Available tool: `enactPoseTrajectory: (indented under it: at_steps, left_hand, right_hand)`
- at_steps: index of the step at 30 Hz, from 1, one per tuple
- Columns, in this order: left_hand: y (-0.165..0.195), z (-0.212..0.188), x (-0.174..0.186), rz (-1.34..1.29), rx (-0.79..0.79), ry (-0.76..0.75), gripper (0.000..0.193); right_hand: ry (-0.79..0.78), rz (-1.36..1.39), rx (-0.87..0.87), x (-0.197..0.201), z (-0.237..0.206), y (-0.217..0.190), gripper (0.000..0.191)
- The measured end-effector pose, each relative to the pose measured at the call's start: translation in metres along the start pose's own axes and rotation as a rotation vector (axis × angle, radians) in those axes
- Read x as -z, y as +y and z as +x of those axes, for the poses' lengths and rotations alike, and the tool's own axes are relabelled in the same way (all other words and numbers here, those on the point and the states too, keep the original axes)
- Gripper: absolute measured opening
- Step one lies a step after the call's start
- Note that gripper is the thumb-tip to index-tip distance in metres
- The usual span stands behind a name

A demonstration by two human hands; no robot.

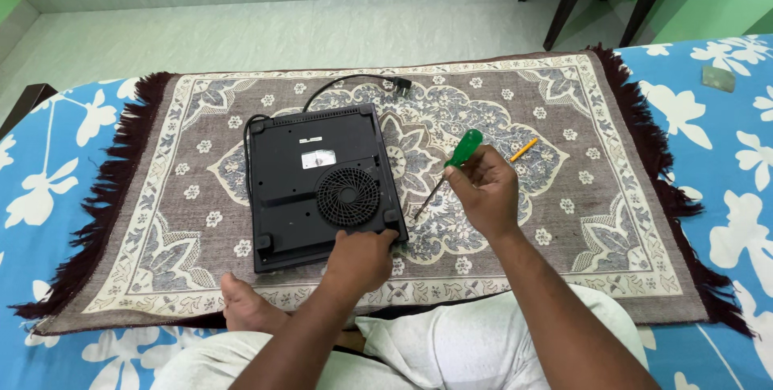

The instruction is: The person sits on a bed with a fan appliance upside down on a mat and uses a screwdriver to unscrew screws from its rear housing, removing the screws by hand and setting them aside while working around the fan cover.

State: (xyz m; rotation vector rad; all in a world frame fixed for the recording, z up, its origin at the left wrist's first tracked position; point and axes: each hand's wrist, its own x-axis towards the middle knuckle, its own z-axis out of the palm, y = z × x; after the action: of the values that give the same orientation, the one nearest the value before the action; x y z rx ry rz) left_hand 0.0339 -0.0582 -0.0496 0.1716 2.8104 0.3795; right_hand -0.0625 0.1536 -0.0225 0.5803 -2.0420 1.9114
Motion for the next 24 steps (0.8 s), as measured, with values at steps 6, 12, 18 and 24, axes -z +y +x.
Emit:
enactPoseTrajectory:
  at_steps: [6,12,18,24]
  left_hand:
    - [0.001,0.000,-0.004,0.025,-0.008,-0.025,0.052]
    - [0.007,-0.001,-0.003,0.078,-0.015,-0.065,0.059]
    - [0.006,0.002,-0.010,0.089,-0.021,-0.060,0.061]
    - [0.004,0.009,-0.029,0.075,-0.035,0.011,0.064]
  right_hand:
    - [-0.013,-0.008,0.001,-0.002,0.000,0.000,0.011]
    - [-0.027,0.010,0.036,-0.002,-0.001,0.000,0.011]
    - [-0.037,0.031,0.016,-0.003,-0.002,0.000,0.012]
    - [-0.039,0.020,0.010,-0.005,-0.004,-0.001,0.012]
